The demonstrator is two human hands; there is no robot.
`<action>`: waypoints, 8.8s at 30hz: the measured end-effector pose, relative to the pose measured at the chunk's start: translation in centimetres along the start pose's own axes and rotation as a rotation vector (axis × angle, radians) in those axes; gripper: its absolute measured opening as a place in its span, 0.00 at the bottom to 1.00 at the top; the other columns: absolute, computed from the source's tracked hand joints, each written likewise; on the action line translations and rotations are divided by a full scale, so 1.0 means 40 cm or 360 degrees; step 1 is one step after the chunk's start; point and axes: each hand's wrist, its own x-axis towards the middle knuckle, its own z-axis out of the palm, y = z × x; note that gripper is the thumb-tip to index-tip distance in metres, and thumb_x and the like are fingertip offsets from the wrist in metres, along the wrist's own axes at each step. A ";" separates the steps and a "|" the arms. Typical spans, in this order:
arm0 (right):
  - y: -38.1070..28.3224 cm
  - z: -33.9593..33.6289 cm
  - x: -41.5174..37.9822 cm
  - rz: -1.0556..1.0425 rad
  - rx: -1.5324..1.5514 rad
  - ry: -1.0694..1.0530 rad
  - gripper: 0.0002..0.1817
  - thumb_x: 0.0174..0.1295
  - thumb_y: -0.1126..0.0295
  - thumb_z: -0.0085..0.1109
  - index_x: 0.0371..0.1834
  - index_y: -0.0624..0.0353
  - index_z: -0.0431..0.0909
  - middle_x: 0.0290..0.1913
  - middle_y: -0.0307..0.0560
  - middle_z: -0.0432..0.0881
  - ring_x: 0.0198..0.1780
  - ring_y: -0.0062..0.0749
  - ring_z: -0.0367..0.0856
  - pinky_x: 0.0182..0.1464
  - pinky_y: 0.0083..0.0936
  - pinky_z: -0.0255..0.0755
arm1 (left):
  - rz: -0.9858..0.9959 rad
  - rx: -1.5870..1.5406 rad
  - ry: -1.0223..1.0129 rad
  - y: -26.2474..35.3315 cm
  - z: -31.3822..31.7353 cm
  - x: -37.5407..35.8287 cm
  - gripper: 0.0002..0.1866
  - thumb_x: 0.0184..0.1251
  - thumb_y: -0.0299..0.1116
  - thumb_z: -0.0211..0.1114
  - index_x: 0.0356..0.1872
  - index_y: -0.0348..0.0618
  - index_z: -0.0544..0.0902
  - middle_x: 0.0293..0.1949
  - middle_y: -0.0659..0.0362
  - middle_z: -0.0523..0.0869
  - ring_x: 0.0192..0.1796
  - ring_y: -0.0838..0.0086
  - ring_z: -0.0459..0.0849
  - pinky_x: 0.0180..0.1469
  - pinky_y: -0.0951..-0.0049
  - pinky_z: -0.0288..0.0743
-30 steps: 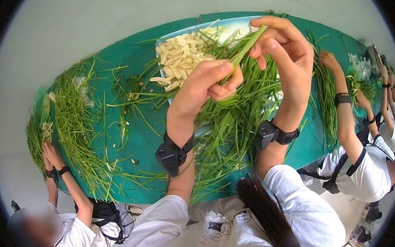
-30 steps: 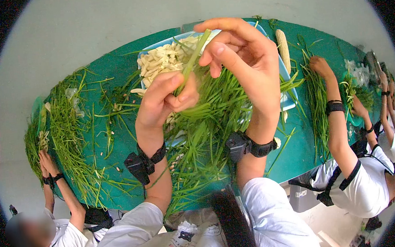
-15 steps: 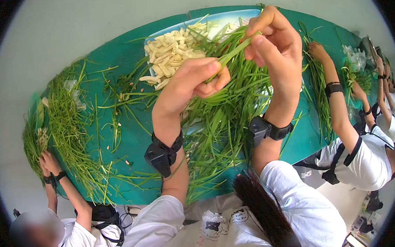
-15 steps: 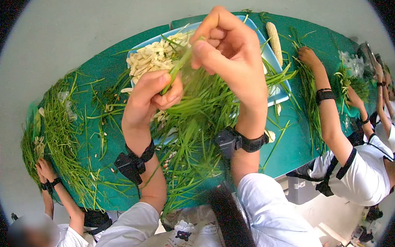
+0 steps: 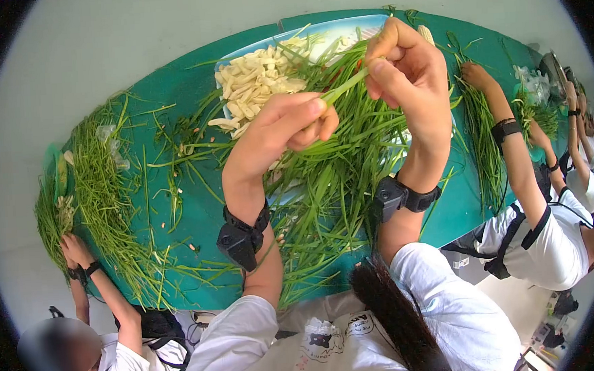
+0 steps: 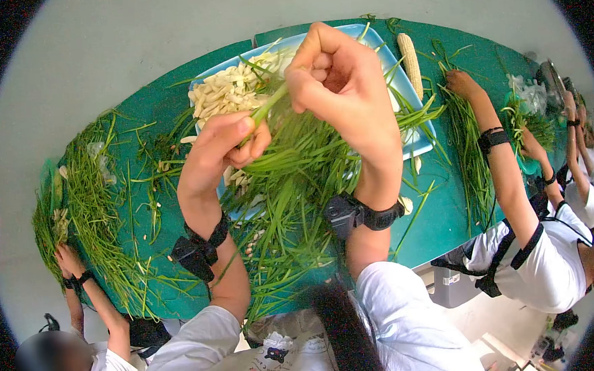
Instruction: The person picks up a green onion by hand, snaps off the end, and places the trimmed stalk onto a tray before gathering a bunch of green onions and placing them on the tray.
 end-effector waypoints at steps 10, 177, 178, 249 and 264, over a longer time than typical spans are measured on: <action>0.011 0.007 0.005 -0.0075 0.0081 0.0038 0.07 0.57 0.77 0.57 0.26 0.60 0.68 0.20 0.31 0.71 0.21 0.09 0.66 0.23 0.10 0.58 | -0.0008 -0.0046 -0.0002 0.003 0.003 0.001 0.21 0.72 0.43 0.48 0.23 0.38 0.73 0.15 0.72 0.58 0.18 0.88 0.51 0.21 0.81 0.44; 0.033 -0.037 0.019 0.0104 -0.0271 0.0227 0.09 0.59 0.70 0.60 0.36 0.65 0.85 0.28 0.43 0.84 0.31 0.19 0.78 0.41 0.15 0.69 | 0.0582 -0.0033 0.0828 -0.033 0.011 0.027 0.16 0.66 0.38 0.59 0.37 0.31 0.84 0.14 0.73 0.62 0.18 0.89 0.52 0.23 0.80 0.41; 0.035 -0.037 0.021 0.0102 -0.0272 0.0229 0.09 0.59 0.70 0.60 0.36 0.65 0.85 0.28 0.43 0.84 0.31 0.19 0.78 0.41 0.15 0.69 | 0.0576 -0.0028 0.0830 -0.032 0.011 0.028 0.16 0.66 0.38 0.59 0.36 0.31 0.84 0.14 0.73 0.61 0.18 0.89 0.52 0.23 0.80 0.41; 0.041 -0.019 0.029 0.0182 0.0086 -0.0563 0.13 0.61 0.71 0.58 0.45 0.67 0.80 0.24 0.39 0.80 0.26 0.17 0.76 0.28 0.14 0.68 | 0.0484 0.0014 0.0500 -0.031 0.014 0.044 0.22 0.68 0.40 0.53 0.59 0.39 0.75 0.19 0.72 0.71 0.17 0.93 0.55 0.20 0.84 0.41; 0.029 -0.075 0.013 -0.0082 0.0003 -0.0093 0.17 0.63 0.67 0.54 0.51 0.65 0.77 0.22 0.34 0.76 0.24 0.13 0.71 0.28 0.11 0.62 | 0.0268 -0.0012 0.0311 -0.028 0.017 0.032 0.18 0.73 0.40 0.46 0.34 0.36 0.77 0.19 0.69 0.66 0.21 0.87 0.55 0.24 0.82 0.48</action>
